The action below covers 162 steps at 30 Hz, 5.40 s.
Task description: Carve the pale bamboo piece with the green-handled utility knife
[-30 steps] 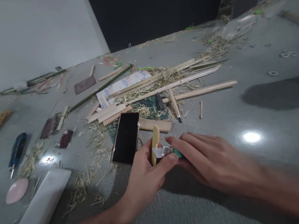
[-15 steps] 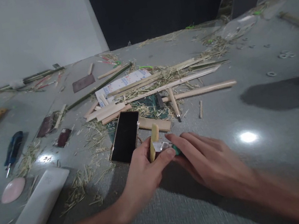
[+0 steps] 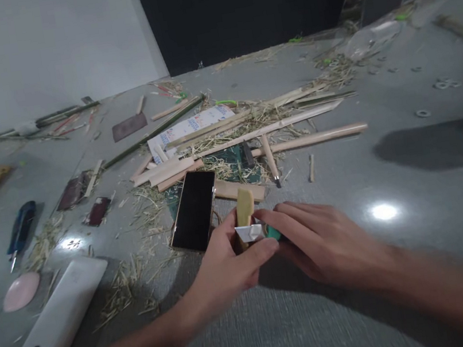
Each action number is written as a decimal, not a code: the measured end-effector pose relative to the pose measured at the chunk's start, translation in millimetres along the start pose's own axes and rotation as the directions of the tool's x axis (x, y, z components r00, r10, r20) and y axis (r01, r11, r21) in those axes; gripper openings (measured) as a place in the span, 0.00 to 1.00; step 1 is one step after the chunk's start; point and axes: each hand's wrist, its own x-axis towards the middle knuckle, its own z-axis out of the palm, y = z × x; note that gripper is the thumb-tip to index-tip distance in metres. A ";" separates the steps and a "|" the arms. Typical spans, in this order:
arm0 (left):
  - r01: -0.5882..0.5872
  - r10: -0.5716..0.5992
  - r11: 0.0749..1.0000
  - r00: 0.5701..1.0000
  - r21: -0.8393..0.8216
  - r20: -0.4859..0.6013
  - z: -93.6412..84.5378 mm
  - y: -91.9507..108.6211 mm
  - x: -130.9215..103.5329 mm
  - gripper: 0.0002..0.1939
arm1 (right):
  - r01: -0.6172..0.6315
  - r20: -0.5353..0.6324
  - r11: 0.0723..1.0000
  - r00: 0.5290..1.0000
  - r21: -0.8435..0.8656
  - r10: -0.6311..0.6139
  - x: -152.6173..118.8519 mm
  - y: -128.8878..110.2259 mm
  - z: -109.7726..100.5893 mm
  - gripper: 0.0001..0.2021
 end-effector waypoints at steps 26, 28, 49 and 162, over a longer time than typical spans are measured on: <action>0.156 -0.231 0.963 0.899 0.221 0.372 -25.2 17.5 -2.7 0.28 | -0.181 -0.043 0.983 0.983 -0.018 0.180 -10.1 19.3 -5.3 0.24; 0.148 -0.261 0.947 0.870 0.284 0.419 -28.0 21.1 -3.5 0.31 | -0.150 -0.038 0.989 0.988 0.012 0.150 -10.8 21.2 -6.9 0.22; 0.310 0.540 -0.351 0.838 0.884 -0.079 -52.7 55.9 35.1 0.30 | 0.228 -0.002 0.970 0.974 0.079 -0.229 -4.9 19.7 -10.8 0.12; -0.847 0.357 -0.006 0.494 0.531 0.792 -37.0 12.8 5.9 0.12 | 0.249 0.037 0.895 0.959 0.370 -0.282 -9.6 22.8 -13.3 0.04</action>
